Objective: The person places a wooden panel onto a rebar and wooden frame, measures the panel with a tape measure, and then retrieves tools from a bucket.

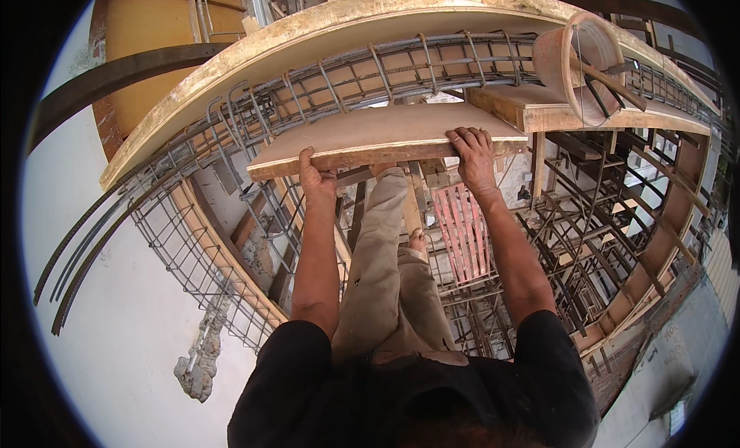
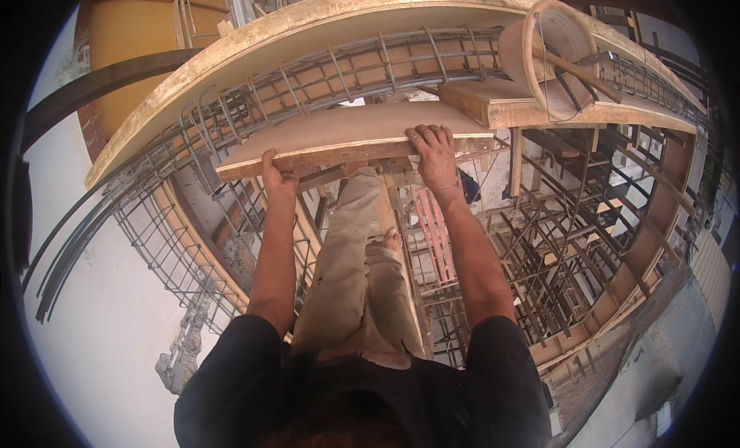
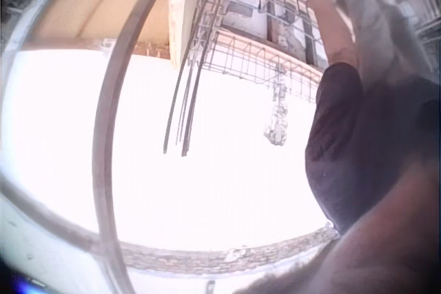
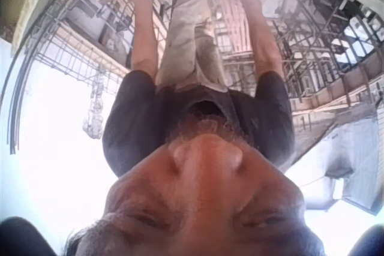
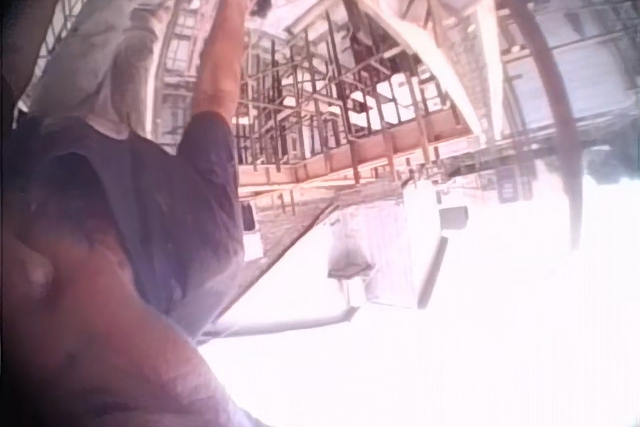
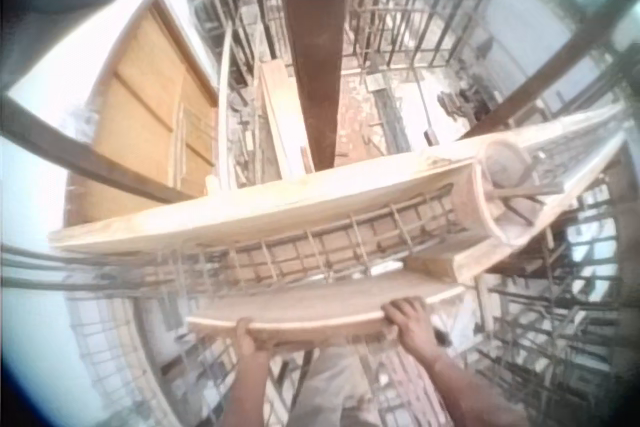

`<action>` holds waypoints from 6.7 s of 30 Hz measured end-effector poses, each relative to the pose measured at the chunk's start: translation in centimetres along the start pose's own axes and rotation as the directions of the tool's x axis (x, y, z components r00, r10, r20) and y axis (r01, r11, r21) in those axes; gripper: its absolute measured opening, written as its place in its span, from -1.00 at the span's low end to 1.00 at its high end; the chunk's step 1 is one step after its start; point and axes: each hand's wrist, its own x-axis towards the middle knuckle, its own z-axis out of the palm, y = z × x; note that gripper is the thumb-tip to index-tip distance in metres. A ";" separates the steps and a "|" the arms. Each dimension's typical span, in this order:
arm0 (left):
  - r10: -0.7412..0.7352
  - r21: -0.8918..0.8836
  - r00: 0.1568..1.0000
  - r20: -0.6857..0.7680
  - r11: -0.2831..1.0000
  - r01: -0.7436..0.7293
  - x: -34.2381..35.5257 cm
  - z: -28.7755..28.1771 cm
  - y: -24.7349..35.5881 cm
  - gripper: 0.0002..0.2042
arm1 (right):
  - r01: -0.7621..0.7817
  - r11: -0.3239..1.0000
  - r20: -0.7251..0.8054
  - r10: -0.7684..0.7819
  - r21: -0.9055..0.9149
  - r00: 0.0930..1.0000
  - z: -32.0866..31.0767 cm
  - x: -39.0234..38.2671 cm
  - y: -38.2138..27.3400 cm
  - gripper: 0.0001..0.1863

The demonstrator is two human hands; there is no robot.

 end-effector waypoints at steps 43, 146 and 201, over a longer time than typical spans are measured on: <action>0.734 0.945 0.639 0.233 -0.325 0.029 -0.7 -29.6 3.6 0.02 | 0.164 0.938 0.204 -0.104 -0.304 0.973 1.3 3.2 -0.8 -0.58; 0.881 0.946 0.358 0.310 -0.324 -0.022 0.3 -30.5 2.2 -0.15 | 0.162 0.906 -0.159 -0.240 -0.390 0.958 2.9 0.3 -0.4 -0.58; 0.149 0.098 -0.106 0.983 -0.919 -0.383 -3.5 0.5 -7.6 -0.63 | 0.159 0.956 -0.582 -0.277 -0.247 0.764 8.3 -3.4 1.3 -0.88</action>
